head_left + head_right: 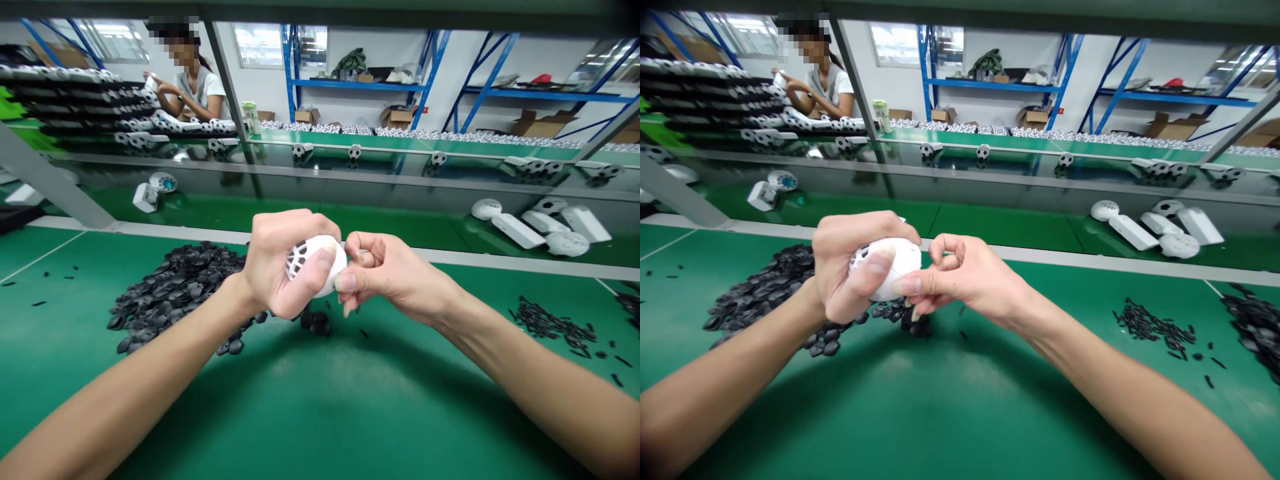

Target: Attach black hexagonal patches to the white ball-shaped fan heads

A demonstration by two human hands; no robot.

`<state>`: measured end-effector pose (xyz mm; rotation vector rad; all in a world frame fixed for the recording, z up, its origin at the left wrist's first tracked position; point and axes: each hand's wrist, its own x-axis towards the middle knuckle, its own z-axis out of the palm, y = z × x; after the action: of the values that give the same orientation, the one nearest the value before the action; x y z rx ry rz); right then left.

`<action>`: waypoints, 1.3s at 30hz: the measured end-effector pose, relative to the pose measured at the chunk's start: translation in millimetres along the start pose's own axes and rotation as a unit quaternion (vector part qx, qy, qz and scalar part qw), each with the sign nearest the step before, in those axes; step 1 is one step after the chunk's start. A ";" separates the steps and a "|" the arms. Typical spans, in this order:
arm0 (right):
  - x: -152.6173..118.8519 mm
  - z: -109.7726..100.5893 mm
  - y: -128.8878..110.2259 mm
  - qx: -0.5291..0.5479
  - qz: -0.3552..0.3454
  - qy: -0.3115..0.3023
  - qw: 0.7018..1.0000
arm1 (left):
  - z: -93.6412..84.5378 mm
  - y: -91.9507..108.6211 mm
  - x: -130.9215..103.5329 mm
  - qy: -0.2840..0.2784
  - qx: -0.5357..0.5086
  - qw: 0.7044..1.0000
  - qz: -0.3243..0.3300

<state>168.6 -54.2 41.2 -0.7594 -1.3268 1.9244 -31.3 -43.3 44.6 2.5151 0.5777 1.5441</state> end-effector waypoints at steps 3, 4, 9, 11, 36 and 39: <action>-1.7 0.2 -0.8 -0.013 -0.001 -0.020 1.000 | -0.4 3.7 1.6 -0.005 -0.013 1.000 -0.011; -2.4 1.1 -0.7 -0.023 -0.015 -0.015 1.000 | -1.0 4.1 2.1 -0.003 -0.012 1.000 -0.020; -4.4 4.6 -0.1 -0.072 -0.067 0.022 0.995 | -4.0 2.0 2.8 -0.007 0.011 0.999 -0.038; -4.3 4.8 -1.1 -0.079 -0.058 0.013 0.995 | -3.8 2.3 2.7 -0.015 -0.010 0.999 -0.048; 35.5 -15.0 60.0 -0.693 -0.162 -0.040 0.702 | 0.5 -114.2 -8.5 0.177 -0.252 0.873 -0.377; 36.8 -12.7 65.8 -0.723 -0.161 -0.061 0.669 | 0.5 -118.5 -12.8 0.170 -0.235 0.878 -0.382</action>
<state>143.1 -34.9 -28.3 -0.9154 -2.7787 0.2665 -65.7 60.6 -2.8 1.3962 0.9474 1.5325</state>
